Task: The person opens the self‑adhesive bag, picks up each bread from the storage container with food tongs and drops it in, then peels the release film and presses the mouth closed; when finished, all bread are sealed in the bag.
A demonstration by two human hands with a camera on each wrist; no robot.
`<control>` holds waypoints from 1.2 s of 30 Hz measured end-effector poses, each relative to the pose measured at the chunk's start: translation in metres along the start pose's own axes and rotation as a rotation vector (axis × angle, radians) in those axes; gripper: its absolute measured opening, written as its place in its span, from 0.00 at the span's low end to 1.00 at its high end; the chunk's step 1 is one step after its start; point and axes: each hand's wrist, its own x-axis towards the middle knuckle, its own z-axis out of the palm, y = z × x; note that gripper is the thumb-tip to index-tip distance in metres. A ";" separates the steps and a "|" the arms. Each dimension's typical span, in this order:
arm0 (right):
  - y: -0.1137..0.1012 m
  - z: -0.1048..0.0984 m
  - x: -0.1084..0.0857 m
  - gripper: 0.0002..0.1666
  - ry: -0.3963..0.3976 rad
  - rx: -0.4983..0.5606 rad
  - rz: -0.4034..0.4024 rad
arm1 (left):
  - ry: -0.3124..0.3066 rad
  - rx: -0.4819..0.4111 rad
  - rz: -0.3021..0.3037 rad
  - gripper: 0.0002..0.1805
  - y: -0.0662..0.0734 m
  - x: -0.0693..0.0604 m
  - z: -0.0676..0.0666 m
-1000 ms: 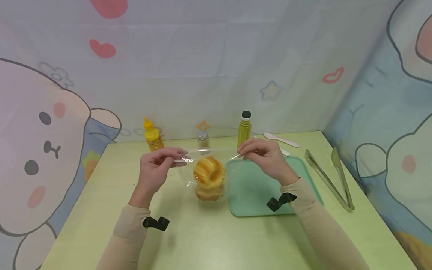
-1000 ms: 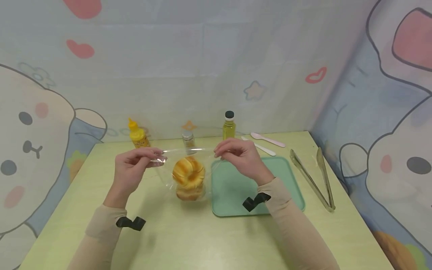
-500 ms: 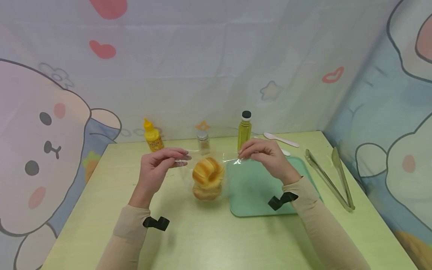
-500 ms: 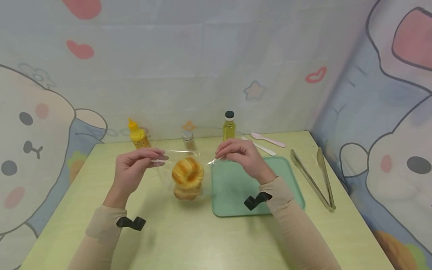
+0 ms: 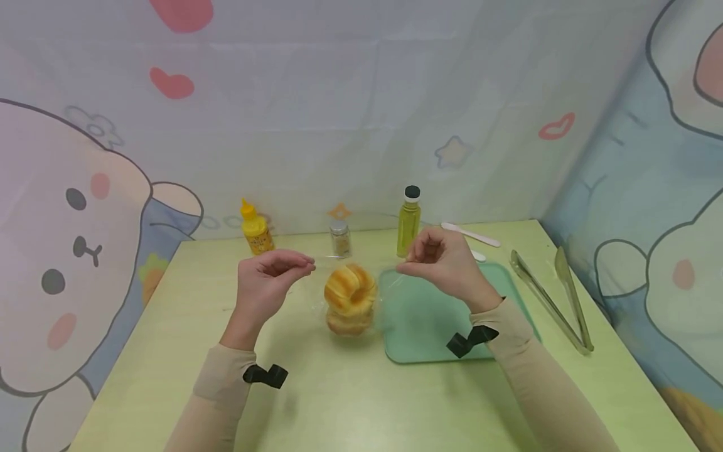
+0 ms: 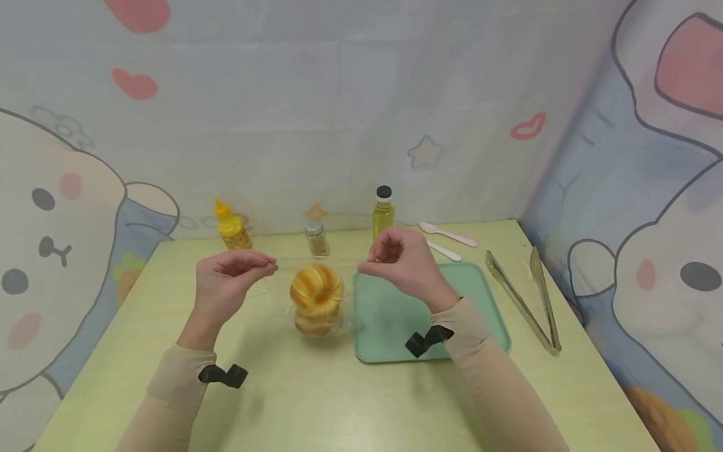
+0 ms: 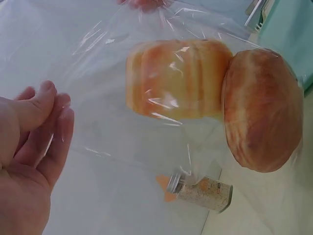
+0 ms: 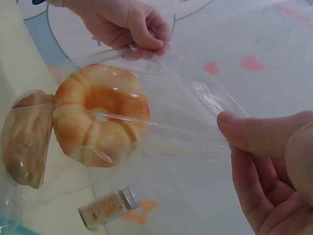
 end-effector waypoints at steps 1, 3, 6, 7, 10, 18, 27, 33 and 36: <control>0.000 0.000 0.000 0.19 -0.003 -0.007 -0.006 | 0.006 0.018 -0.002 0.18 0.000 0.000 0.000; 0.000 0.000 0.001 0.18 -0.007 -0.028 -0.005 | 0.008 0.062 -0.023 0.24 0.000 0.001 0.000; 0.002 0.000 0.001 0.14 -0.025 -0.075 0.017 | -0.033 0.093 -0.081 0.21 -0.002 0.000 -0.001; 0.003 0.000 0.002 0.13 -0.032 -0.098 0.022 | -0.055 0.089 -0.097 0.16 -0.003 0.000 -0.002; 0.003 0.002 0.002 0.11 -0.049 -0.171 0.015 | -0.128 0.039 -0.096 0.03 -0.007 -0.003 -0.002; 0.001 0.010 0.007 0.06 -0.053 -0.290 -0.067 | -0.232 -0.130 -0.032 0.06 -0.014 -0.003 0.015; -0.005 0.038 0.021 0.19 -0.011 -0.580 -0.346 | -0.204 -0.116 -0.146 0.08 -0.013 -0.003 0.028; -0.015 0.066 0.029 0.26 -0.063 -0.727 -0.516 | -0.329 -0.097 -0.130 0.13 -0.010 -0.007 0.037; -0.018 0.074 0.030 0.25 -0.082 -0.757 -0.524 | -0.358 -0.085 -0.115 0.16 -0.009 -0.009 0.040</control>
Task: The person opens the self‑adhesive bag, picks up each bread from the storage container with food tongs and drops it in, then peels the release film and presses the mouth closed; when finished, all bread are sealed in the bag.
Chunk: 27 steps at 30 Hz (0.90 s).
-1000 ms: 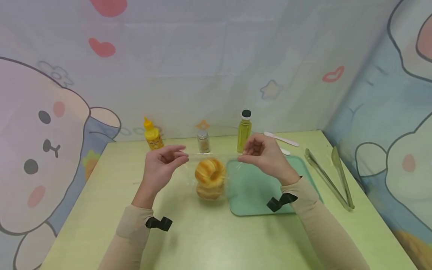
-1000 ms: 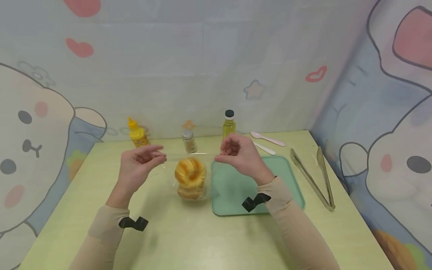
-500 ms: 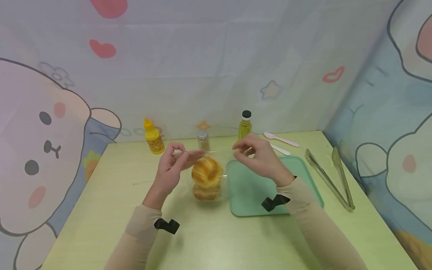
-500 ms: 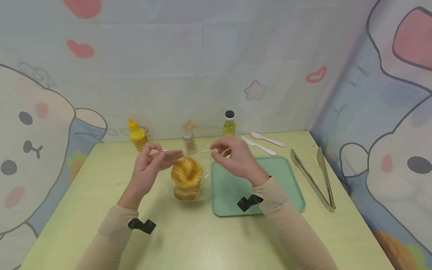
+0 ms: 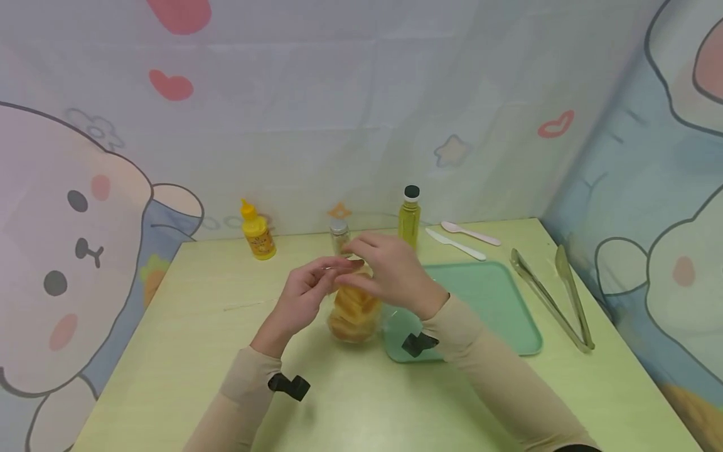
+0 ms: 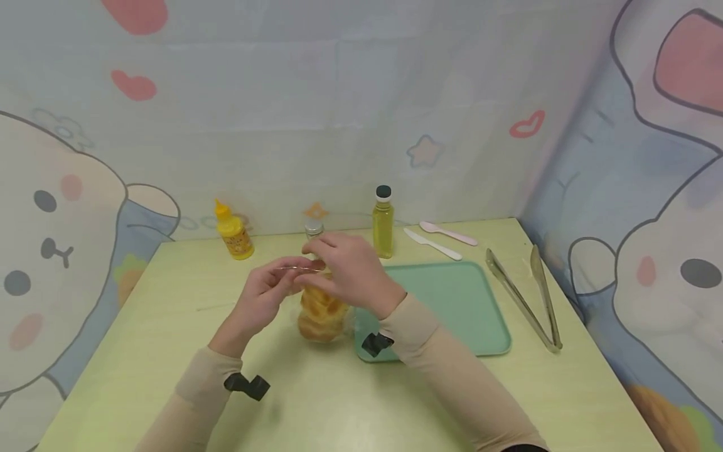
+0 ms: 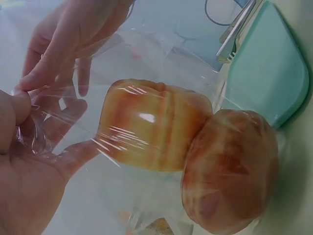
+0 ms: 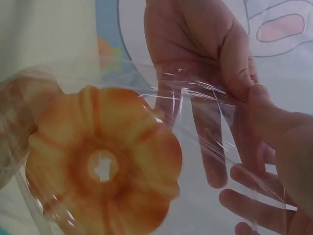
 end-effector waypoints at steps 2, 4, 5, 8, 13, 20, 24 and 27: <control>-0.002 0.002 0.000 0.23 -0.011 -0.011 0.004 | -0.013 0.003 0.006 0.18 0.000 -0.002 0.000; -0.001 0.004 0.000 0.21 -0.020 -0.013 0.013 | -0.024 0.018 0.008 0.19 0.000 -0.003 0.000; -0.001 0.004 -0.001 0.21 -0.025 -0.011 0.017 | -0.033 0.021 0.006 0.20 0.000 -0.004 0.000; 0.000 0.006 -0.002 0.19 -0.041 -0.005 0.027 | -0.047 0.015 0.012 0.22 0.001 -0.005 0.000; 0.001 0.004 -0.005 0.18 -0.098 0.009 0.059 | -0.025 -0.018 0.035 0.29 0.002 -0.004 0.000; 0.005 -0.006 -0.011 0.12 -0.233 0.009 0.111 | -0.011 -0.019 0.021 0.35 0.001 -0.005 -0.006; 0.014 -0.013 -0.019 0.07 -0.277 0.066 0.138 | -0.007 -0.070 0.027 0.38 -0.001 -0.010 -0.013; 0.023 -0.017 -0.026 0.03 -0.278 0.219 0.201 | 0.002 -0.136 0.024 0.37 0.001 -0.012 -0.020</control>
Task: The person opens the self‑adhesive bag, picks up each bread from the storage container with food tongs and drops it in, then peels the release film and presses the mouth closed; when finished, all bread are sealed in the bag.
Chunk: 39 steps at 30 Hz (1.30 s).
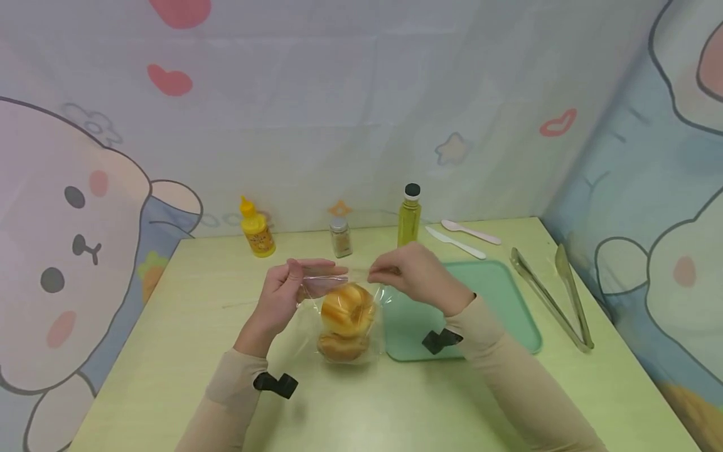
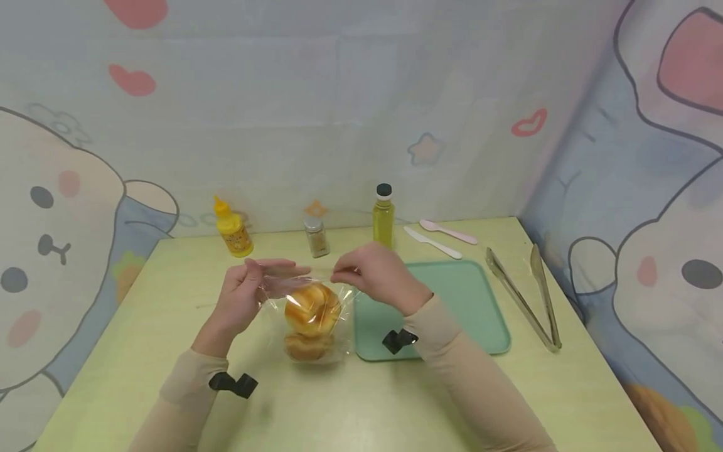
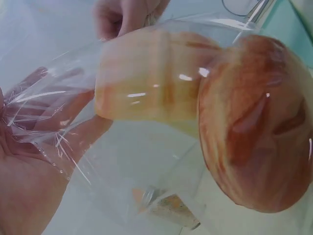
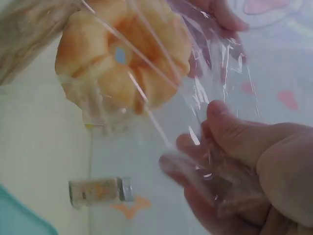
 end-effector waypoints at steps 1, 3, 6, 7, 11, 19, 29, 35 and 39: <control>0.003 -0.001 -0.001 0.03 0.005 0.060 0.015 | 0.012 -0.016 0.001 0.37 0.001 -0.001 -0.002; 0.007 -0.002 -0.005 0.03 0.028 0.187 0.047 | 0.028 -0.041 0.001 0.35 0.003 -0.002 -0.005; 0.010 -0.005 -0.008 0.04 0.074 0.325 0.073 | 0.045 -0.091 -0.007 0.34 0.004 -0.003 -0.008; 0.010 -0.006 -0.009 0.05 0.089 0.358 0.079 | 0.049 -0.110 -0.004 0.34 0.005 -0.004 -0.009; 0.011 -0.008 -0.011 0.06 0.105 0.440 0.100 | 0.055 -0.214 0.011 0.35 0.004 -0.004 -0.011; 0.023 -0.002 -0.009 0.10 0.044 0.553 0.170 | 0.138 -0.328 -0.141 0.36 -0.002 -0.006 -0.016; 0.051 0.029 0.003 0.13 0.035 0.747 0.328 | 0.249 -0.406 -0.414 0.48 -0.030 -0.002 -0.026; 0.067 0.056 0.008 0.14 0.000 0.749 0.447 | 0.304 -0.360 -0.556 0.49 -0.056 -0.005 -0.034; 0.073 0.069 0.009 0.16 -0.034 0.724 0.509 | 0.308 -0.279 -0.631 0.47 -0.076 -0.005 -0.039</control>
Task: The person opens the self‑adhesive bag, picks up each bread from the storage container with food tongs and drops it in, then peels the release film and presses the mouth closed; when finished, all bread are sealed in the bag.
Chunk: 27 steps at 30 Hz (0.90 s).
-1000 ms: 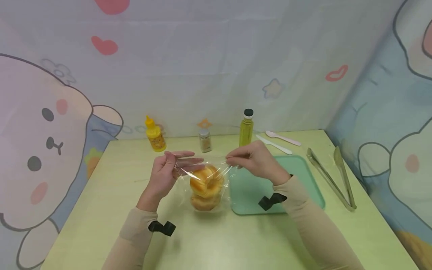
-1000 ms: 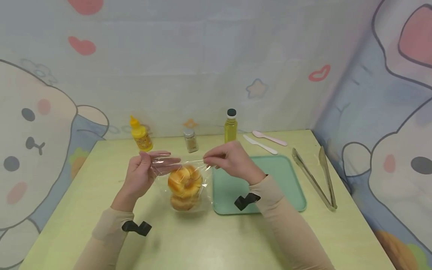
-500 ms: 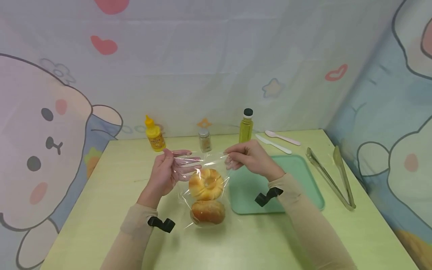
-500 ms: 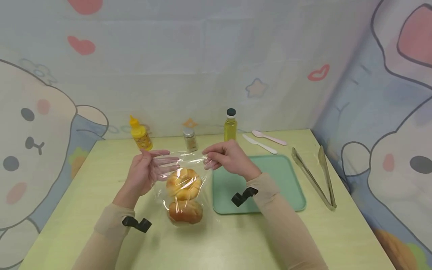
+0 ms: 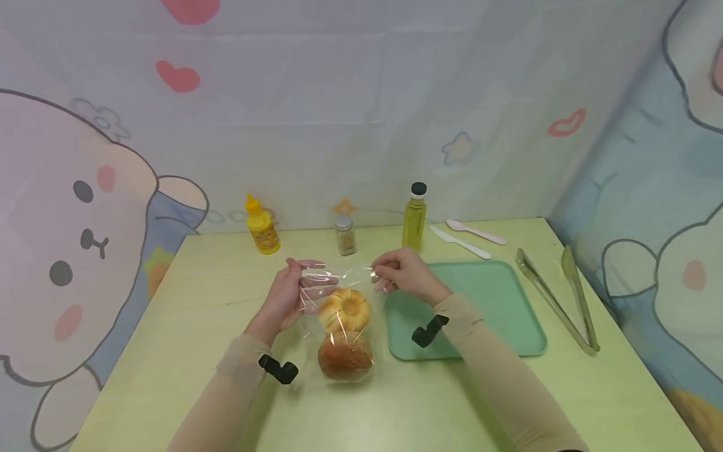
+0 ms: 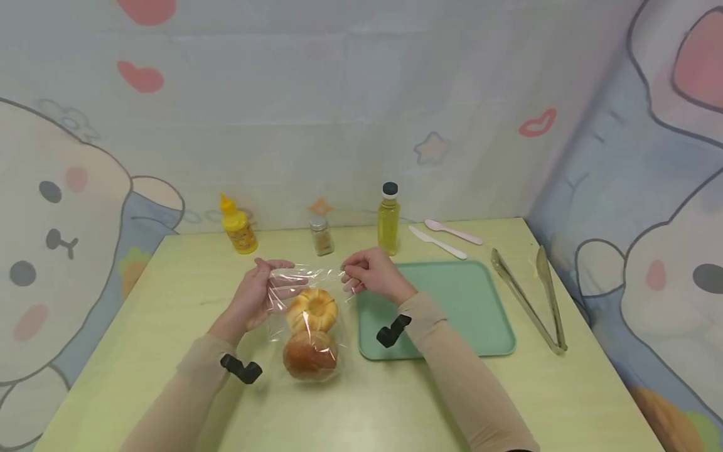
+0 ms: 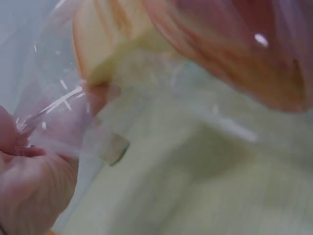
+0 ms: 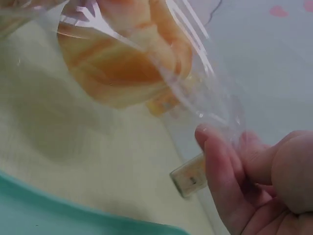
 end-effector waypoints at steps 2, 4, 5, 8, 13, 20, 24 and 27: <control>0.004 0.002 0.000 0.17 0.000 -0.012 0.040 | 0.008 0.043 -0.025 0.46 -0.006 0.006 -0.002; 0.008 0.003 0.000 0.18 0.002 -0.019 0.074 | 0.017 0.061 -0.046 0.45 -0.010 0.011 -0.003; 0.010 0.003 0.000 0.19 0.003 -0.022 0.089 | 0.025 0.066 -0.057 0.45 -0.011 0.013 -0.003; 0.015 0.005 0.002 0.19 0.021 -0.011 0.127 | 0.041 0.063 -0.071 0.42 -0.013 0.015 -0.005; 0.018 0.005 0.004 0.22 0.067 -0.023 0.146 | 0.063 0.050 -0.093 0.36 -0.013 0.019 -0.005; 0.022 -0.003 0.003 0.25 0.113 -0.130 0.143 | 0.155 0.161 -0.077 0.35 -0.006 0.024 -0.002; 0.028 -0.012 -0.001 0.27 0.131 -0.167 0.128 | 0.208 0.360 -0.008 0.40 0.002 0.021 -0.009; 0.030 -0.023 -0.009 0.27 0.164 -0.289 0.096 | 0.216 0.530 0.060 0.42 0.009 0.014 -0.016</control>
